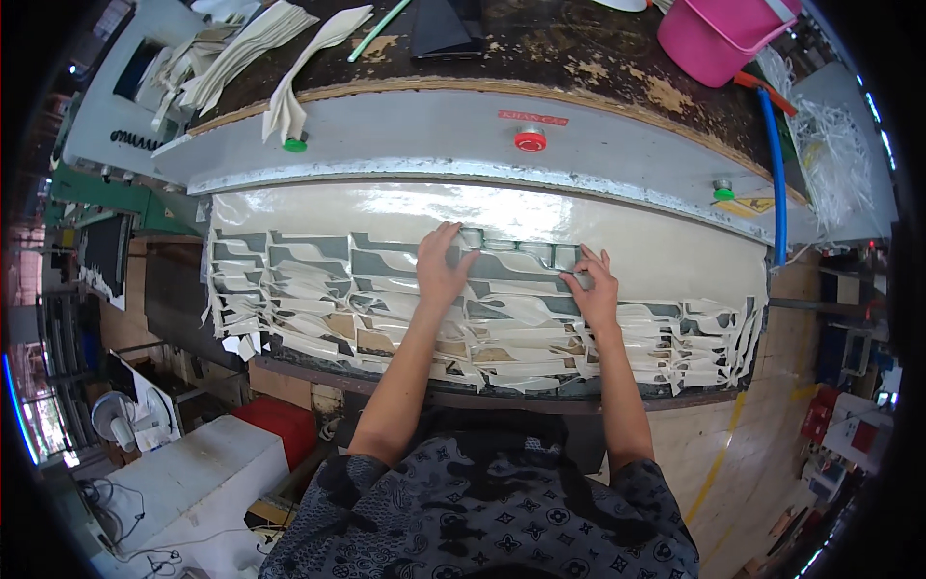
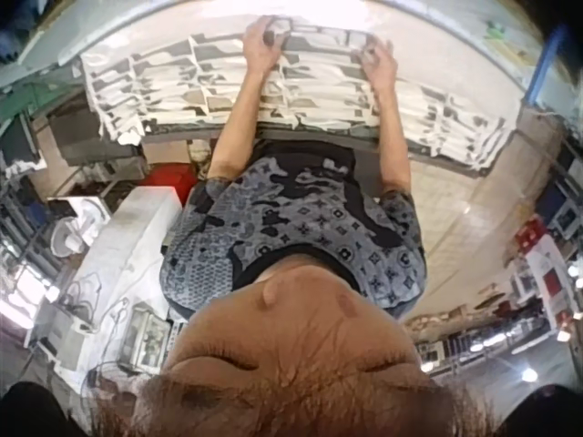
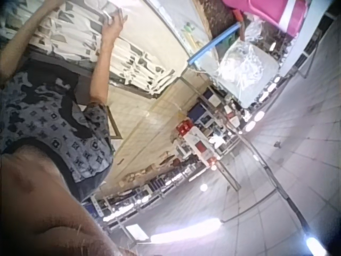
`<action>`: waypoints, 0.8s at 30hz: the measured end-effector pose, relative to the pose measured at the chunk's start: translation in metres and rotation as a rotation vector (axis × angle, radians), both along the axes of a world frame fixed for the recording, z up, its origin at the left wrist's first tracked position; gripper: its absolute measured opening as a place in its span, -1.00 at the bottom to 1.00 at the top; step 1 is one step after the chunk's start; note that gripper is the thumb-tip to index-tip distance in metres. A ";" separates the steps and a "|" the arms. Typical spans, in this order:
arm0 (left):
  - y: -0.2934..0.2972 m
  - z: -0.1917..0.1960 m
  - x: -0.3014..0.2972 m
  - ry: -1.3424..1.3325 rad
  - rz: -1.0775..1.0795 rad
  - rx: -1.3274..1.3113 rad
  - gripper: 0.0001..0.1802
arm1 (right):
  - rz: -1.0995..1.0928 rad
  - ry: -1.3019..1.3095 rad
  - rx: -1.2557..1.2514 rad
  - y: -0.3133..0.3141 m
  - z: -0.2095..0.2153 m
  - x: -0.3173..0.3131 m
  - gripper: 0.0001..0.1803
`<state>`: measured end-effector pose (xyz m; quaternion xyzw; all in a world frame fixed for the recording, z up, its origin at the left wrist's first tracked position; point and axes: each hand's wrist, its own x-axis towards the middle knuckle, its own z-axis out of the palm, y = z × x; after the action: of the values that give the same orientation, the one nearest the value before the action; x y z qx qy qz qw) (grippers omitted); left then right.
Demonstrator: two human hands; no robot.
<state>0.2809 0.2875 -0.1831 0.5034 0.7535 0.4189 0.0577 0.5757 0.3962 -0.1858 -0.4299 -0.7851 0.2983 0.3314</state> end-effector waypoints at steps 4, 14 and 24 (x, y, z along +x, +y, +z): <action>0.001 0.001 0.000 0.012 -0.038 -0.001 -0.32 | 0.004 -0.001 0.004 -0.003 0.000 0.002 -0.73; 0.000 0.002 0.004 -0.107 -0.012 0.004 -0.28 | 0.070 0.064 0.000 -0.006 0.022 0.004 -0.55; -0.001 -0.002 -0.002 -0.030 -0.034 -0.031 -0.31 | 0.017 0.004 0.005 -0.004 -0.001 -0.001 -0.70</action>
<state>0.2785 0.2869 -0.1852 0.5089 0.7502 0.4136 0.0841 0.5749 0.3921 -0.1866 -0.4217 -0.7890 0.2998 0.3314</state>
